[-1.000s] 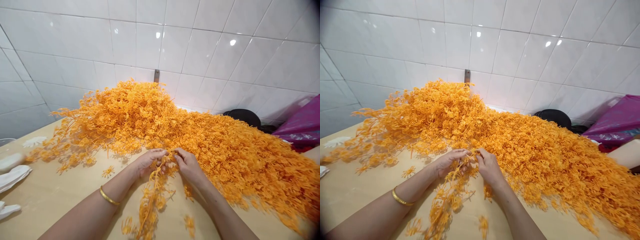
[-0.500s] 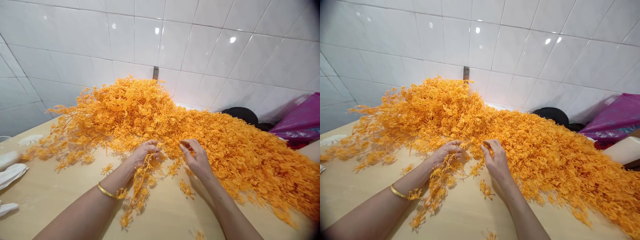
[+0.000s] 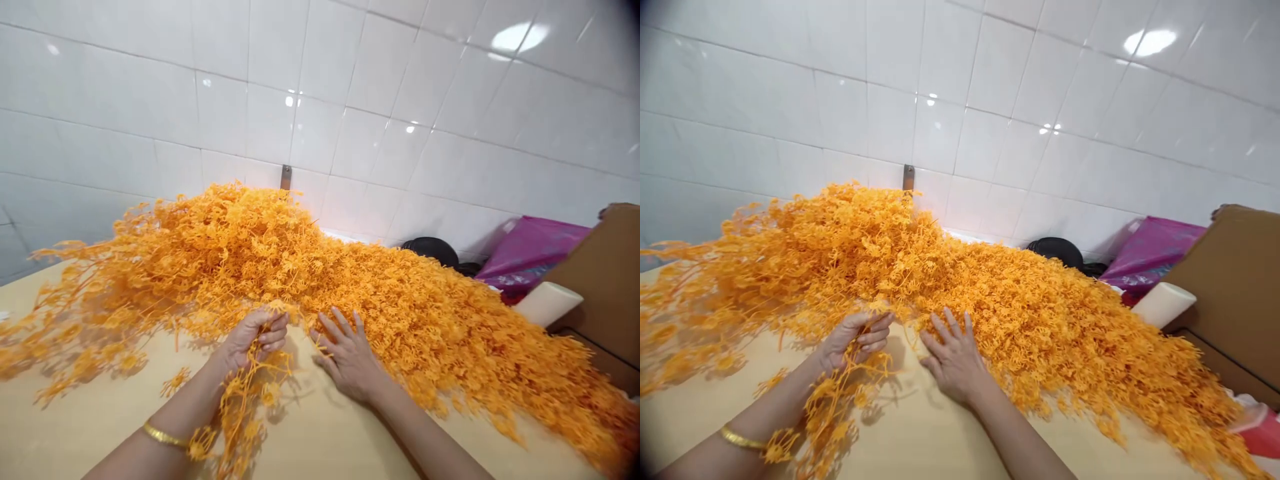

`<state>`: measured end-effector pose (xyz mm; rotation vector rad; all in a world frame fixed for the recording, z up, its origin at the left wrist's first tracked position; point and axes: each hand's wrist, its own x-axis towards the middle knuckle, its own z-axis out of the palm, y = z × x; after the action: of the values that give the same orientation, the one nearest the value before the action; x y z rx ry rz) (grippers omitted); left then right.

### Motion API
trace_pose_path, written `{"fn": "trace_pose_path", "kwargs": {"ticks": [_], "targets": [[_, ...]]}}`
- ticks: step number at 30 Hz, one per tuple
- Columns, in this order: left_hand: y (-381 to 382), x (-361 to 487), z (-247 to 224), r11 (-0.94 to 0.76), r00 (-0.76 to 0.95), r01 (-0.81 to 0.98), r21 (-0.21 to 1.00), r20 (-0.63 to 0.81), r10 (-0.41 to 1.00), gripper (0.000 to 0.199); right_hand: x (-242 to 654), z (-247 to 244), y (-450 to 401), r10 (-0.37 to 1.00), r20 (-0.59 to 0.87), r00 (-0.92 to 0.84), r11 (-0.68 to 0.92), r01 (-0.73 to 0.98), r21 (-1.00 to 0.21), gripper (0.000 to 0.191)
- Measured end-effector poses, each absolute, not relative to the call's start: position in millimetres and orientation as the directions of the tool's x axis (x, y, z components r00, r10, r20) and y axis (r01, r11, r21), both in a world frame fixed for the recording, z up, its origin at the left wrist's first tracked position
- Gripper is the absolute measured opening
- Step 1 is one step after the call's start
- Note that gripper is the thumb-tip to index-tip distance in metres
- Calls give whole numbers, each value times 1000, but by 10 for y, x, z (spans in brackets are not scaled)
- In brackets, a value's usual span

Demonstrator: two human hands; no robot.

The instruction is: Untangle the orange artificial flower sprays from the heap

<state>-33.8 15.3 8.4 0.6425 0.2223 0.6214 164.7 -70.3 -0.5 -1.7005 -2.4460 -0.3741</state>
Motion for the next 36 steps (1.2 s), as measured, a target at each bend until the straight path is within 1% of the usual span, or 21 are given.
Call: {"fn": "trace_pose_path", "kwargs": {"ticks": [2, 6, 9, 12, 15, 17, 18, 20, 22, 23, 25, 27, 29, 30, 31, 32, 34, 35, 36], "targets": [[129, -329, 67, 612, 798, -459, 644, -3, 602, 19, 1822, -26, -488, 914, 294, -278, 238, 957, 164, 41], [88, -305, 46, 572, 776, -424, 702, -44, 629, 19, 2222, -61, -220, 907, 370, -200, 111, 962, 248, 39], [87, -284, 40, 529, 755, -400, 749, -57, 653, 19, 2488, -66, -63, 908, 396, -136, 20, 959, 283, 39], [104, -277, 49, 488, 733, -378, 787, -68, 677, 22, 2613, -45, 93, 926, 372, -64, -46, 959, 281, 38], [110, -296, 83, 482, 720, -350, 803, -98, 687, 28, 2547, -5, 180, 946, 323, 21, -102, 966, 238, 43], [109, -312, 111, 485, 724, -351, 801, -96, 683, 27, 2439, 36, 179, 968, 249, 34, -84, 978, 193, 47], [109, -318, 123, 482, 716, -369, 795, -88, 693, 23, 2381, 64, 158, 977, 211, 24, -59, 985, 162, 50], [110, -324, 138, 482, 714, -395, 782, -68, 696, 19, 2275, 144, 64, 989, 150, -22, 6, 995, 102, 55], [111, -322, 145, 484, 727, -392, 782, -59, 684, 17, 2175, 256, -127, 992, 109, -55, 49, 997, 61, 55], [111, -318, 144, 483, 732, -388, 785, -57, 679, 18, 2117, 318, -267, 992, 114, -57, 53, 998, 42, 55], [115, -307, 134, 477, 727, -395, 785, -50, 685, 18, 1959, 425, -632, 977, 184, -103, 104, 995, 9, 52], [120, -289, 112, 478, 723, -396, 784, -55, 688, 17, 1748, 446, -1067, 947, 231, -225, 236, 972, -22, 49], [121, -260, 87, 482, 722, -380, 790, -72, 688, 14, 1552, 334, -1477, 904, 226, -362, 382, 923, -49, 54], [118, -242, 76, 480, 724, -353, 803, -90, 684, 13, 1491, 234, -1636, 887, 197, -417, 432, 901, -38, 58], [112, -224, 70, 470, 717, -324, 821, -111, 688, 12, 1467, 121, -1745, 833, 225, -506, 521, 853, -9, 62], [104, -205, 68, 454, 714, -276, 847, -136, 687, 12, 1482, 11, -1798, 811, 250, -529, 539, 842, 30, 63], [77, -173, 76, 373, 678, -206, 905, -143, 721, 15, 1608, -132, -1739, 817, 309, -486, 468, 873, 137, 61], [60, -160, 84, 330, 662, -176, 927, -136, 737, 16, 1700, -144, -1646, 822, 350, -449, 403, 893, 199, 54], [41, -149, 92, 290, 645, -155, 944, -126, 754, 18, 1796, -114, -1530, 811, 440, -386, 315, 922, 228, 46]]}}
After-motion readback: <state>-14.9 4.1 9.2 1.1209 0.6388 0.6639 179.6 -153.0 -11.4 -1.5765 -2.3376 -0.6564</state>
